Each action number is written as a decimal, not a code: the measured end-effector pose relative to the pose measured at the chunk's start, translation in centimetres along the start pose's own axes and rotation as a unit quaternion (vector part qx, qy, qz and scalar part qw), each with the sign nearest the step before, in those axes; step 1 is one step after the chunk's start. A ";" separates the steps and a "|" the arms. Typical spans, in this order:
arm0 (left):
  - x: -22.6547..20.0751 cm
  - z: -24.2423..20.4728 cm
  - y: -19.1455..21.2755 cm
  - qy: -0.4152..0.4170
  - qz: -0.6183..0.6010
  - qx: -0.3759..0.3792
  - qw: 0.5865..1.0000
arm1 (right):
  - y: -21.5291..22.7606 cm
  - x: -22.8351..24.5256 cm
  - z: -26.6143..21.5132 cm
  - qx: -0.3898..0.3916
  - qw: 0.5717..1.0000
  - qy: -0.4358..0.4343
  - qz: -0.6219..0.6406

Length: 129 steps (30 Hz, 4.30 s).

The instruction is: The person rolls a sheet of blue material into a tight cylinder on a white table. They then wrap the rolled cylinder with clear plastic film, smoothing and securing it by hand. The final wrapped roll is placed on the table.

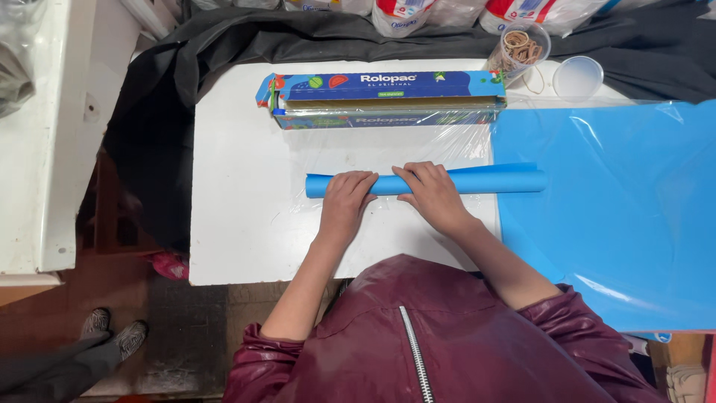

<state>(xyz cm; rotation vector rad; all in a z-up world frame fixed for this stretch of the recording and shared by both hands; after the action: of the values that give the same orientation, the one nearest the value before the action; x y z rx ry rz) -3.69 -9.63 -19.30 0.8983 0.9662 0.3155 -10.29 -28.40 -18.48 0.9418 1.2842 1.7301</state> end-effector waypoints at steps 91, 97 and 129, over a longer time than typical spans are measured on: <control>1.5 0.8 -0.5 0.020 -0.090 -0.002 0.996 | 8.1 -7.8 10.0 -0.195 0.980 0.046 -0.003; 0.8 1.0 0.5 0.026 -0.094 0.003 0.995 | 8.8 -12.9 3.3 -0.171 0.983 0.002 -0.066; -0.8 1.3 1.9 0.041 -0.071 0.048 0.995 | 4.1 -6.1 -14.4 0.019 0.986 -0.165 -0.019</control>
<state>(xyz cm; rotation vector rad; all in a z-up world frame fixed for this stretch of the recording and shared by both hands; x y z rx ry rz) -2.78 -9.56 -17.03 0.9036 1.1230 0.1877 -21.11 -40.46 -18.40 1.1636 1.1124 1.4500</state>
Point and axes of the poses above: each hand's wrist, its own z-axis towards the middle knuckle, its own y-axis out of the back of the hand, x = y × z, the point moved 6 cm from there along z, towards the middle knuckle, and after that the axes turned 13 degrees about y, right-handed, at the moved point
